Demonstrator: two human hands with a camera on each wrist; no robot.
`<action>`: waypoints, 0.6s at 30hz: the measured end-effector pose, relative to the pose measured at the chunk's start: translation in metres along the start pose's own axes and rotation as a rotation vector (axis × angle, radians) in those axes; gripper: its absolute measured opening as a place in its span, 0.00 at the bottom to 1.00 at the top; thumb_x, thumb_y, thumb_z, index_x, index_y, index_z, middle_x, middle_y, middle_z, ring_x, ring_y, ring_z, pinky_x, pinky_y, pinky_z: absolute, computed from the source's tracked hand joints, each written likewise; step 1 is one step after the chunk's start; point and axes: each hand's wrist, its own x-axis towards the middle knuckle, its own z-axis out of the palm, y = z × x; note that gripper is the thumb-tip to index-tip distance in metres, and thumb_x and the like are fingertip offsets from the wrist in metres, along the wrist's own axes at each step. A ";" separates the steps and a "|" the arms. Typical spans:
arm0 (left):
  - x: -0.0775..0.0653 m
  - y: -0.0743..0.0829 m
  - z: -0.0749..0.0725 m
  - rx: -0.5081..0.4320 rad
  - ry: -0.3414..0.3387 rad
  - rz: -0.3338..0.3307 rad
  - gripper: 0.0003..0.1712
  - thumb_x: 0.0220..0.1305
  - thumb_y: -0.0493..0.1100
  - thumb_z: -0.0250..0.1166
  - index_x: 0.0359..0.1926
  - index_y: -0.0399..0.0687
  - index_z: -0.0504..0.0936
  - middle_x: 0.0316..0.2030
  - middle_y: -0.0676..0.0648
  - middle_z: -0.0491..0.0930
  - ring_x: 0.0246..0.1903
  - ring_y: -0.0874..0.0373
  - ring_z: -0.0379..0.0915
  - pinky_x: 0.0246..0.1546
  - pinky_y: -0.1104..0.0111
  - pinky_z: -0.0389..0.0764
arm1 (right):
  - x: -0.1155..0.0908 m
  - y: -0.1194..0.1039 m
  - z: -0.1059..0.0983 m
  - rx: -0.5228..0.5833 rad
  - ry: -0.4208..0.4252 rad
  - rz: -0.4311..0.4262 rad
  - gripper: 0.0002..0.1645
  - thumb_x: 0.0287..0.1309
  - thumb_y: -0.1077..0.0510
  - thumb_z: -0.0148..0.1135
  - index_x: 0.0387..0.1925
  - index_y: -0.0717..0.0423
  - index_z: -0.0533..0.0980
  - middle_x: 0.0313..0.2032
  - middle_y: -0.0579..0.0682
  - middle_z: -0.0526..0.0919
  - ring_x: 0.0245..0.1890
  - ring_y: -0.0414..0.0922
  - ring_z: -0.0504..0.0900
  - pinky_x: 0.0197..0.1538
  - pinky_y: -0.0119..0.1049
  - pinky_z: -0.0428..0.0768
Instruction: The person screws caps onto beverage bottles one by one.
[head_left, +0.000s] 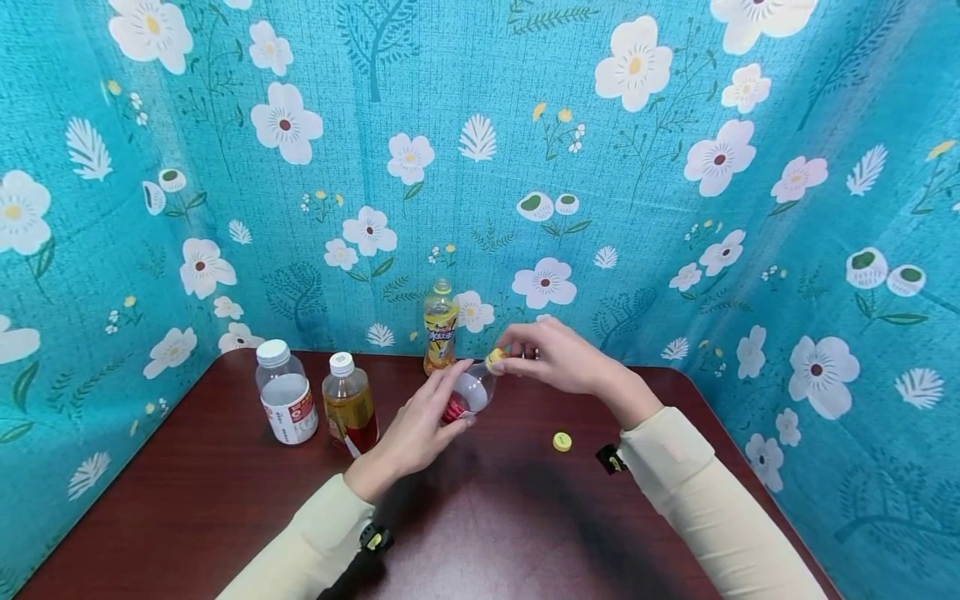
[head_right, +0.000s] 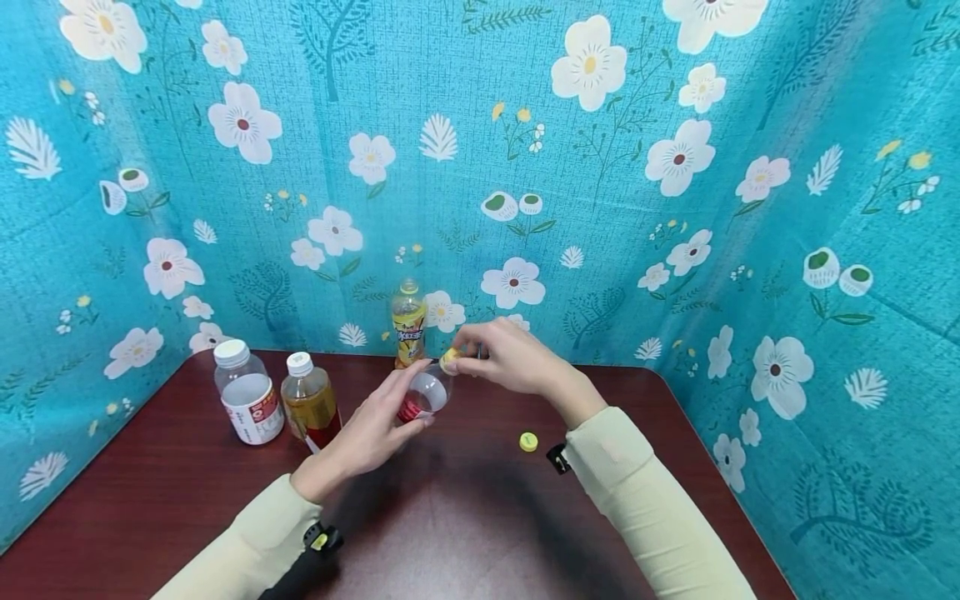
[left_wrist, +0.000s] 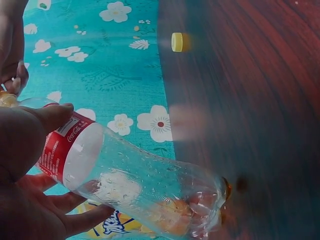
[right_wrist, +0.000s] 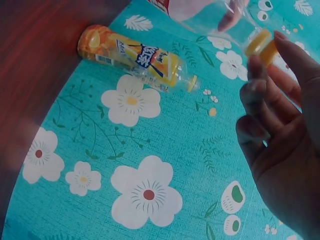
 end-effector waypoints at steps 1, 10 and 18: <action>0.000 0.000 0.000 -0.001 0.000 0.001 0.50 0.62 0.48 0.75 0.78 0.64 0.57 0.65 0.45 0.70 0.59 0.50 0.74 0.56 0.49 0.81 | 0.000 -0.001 0.001 -0.020 0.016 0.009 0.09 0.67 0.45 0.68 0.41 0.44 0.83 0.21 0.37 0.79 0.21 0.39 0.75 0.26 0.36 0.73; 0.000 0.000 0.001 -0.007 -0.006 0.014 0.51 0.62 0.49 0.75 0.79 0.63 0.56 0.64 0.46 0.70 0.58 0.52 0.74 0.55 0.51 0.82 | 0.001 -0.005 0.005 -0.160 0.069 0.096 0.19 0.69 0.33 0.59 0.38 0.40 0.83 0.20 0.35 0.77 0.18 0.38 0.73 0.22 0.37 0.71; 0.001 -0.002 0.000 -0.008 0.003 0.000 0.51 0.62 0.48 0.75 0.79 0.64 0.56 0.64 0.45 0.70 0.59 0.51 0.74 0.56 0.51 0.82 | -0.003 0.001 -0.004 0.027 -0.052 0.036 0.24 0.71 0.44 0.62 0.63 0.46 0.77 0.40 0.39 0.82 0.32 0.37 0.82 0.37 0.40 0.81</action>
